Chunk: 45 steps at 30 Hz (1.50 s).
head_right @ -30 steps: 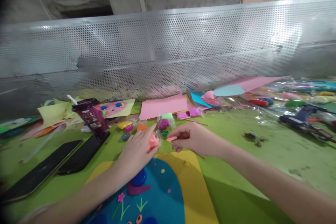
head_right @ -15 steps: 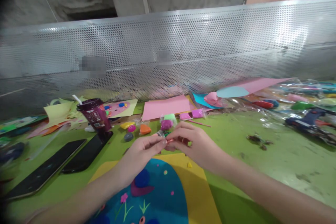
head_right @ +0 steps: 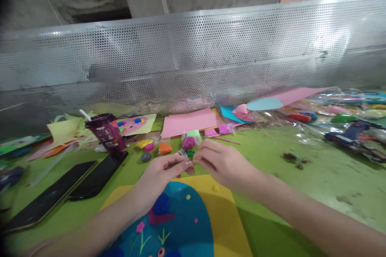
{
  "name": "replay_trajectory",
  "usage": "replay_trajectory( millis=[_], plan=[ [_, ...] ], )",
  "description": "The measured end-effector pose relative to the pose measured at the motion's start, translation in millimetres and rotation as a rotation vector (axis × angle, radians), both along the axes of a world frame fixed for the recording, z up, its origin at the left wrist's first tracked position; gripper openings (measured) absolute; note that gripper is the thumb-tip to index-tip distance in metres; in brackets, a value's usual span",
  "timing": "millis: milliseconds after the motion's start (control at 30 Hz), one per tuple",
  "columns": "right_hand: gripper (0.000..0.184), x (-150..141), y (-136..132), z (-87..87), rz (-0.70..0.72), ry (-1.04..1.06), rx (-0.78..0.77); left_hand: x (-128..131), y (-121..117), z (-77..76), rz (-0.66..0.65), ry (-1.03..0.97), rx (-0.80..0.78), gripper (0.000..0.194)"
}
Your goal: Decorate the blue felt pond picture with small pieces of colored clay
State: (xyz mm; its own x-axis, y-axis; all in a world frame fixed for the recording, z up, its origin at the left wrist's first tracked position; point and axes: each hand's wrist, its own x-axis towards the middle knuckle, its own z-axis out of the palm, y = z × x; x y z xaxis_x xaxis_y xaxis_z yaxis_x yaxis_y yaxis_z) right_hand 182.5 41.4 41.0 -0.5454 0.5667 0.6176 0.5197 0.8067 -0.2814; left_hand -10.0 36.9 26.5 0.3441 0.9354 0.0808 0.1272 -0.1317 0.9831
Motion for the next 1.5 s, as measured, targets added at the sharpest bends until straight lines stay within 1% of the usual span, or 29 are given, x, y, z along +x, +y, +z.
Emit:
replay_trajectory(
  millis=[67, 133, 200, 267, 367, 433, 567, 633, 700, 800, 867, 967, 1067, 1267, 1300, 1367, 1433, 1500],
  plan=[
    [0.020, 9, 6, 11.1, -0.104, 0.090, -0.011, -2, 3, -0.8, 0.061, -0.007, -0.027, 0.019],
    [0.020, 18, 12, 19.9, -0.212, 0.176, -0.043, -3, 6, -2.1, 0.085, -0.025, -0.057, 0.020],
    [0.025, 23, 16, 22.0, -0.264, 0.214, -0.099, -4, 8, -3.1, 0.087, -0.040, -0.061, 0.019],
    [0.029, 22, 18, 16.8, -0.247, 0.194, -0.172, -4, 9, -3.4, 0.089, -0.055, -0.060, 0.019],
    [0.032, 14, 17, 3.4, -0.157, 0.121, -0.290, -4, 9, -2.8, 0.095, -0.077, -0.052, 0.020],
    [0.034, 8, 15, -2.5, -0.097, 0.089, -0.359, -4, 9, -2.6, 0.095, -0.093, -0.050, 0.021],
    [0.035, 3, 9, -2.2, -0.015, 0.076, -0.467, -6, 12, -5.5, 0.089, -0.120, -0.039, 0.026],
    [0.032, 3, 8, -0.3, -0.017, 0.089, -0.498, -7, 14, -8.3, 0.082, -0.131, -0.031, 0.025],
    [0.025, 3, 8, 0.5, -0.058, 0.098, -0.515, -7, 15, -10.7, 0.075, -0.138, -0.026, 0.022],
    [0.020, 4, 11, 0.2, -0.133, 0.083, -0.480, -9, 16, -11.6, 0.079, -0.141, -0.025, 0.018],
    [0.020, 5, 13, -0.9, -0.146, 0.051, -0.426, -9, 16, -10.6, 0.086, -0.137, -0.022, 0.019],
    [0.022, 7, 17, -4.8, -0.129, -0.014, -0.376, -10, 17, -9.2, 0.093, -0.126, -0.013, 0.022],
    [0.027, 6, 19, -11.3, -0.137, -0.078, -0.378, -10, 18, -9.5, 0.088, -0.123, -0.005, 0.017],
    [0.010, 2, 22, -26.0, -0.104, -0.221, -0.281, -10, 17, -10.6, 0.071, -0.090, -0.002, 0.018],
    [0.010, 3, 24, -28.3, -0.102, -0.235, -0.266, -10, 17, -10.6, 0.067, -0.084, 0.004, 0.017],
    [0.016, 3, 26, -32.6, -0.090, -0.260, -0.238, -9, 17, -11.0, 0.049, -0.075, 0.015, 0.017],
    [0.019, 4, 28, -36.0, -0.076, -0.280, -0.212, -7, 17, -12.0, 0.022, -0.072, 0.015, 0.021],
    [0.019, 4, 29, -38.7, -0.064, -0.293, -0.183, -6, 18, -13.2, -0.006, -0.073, 0.007, 0.026]
  ],
)
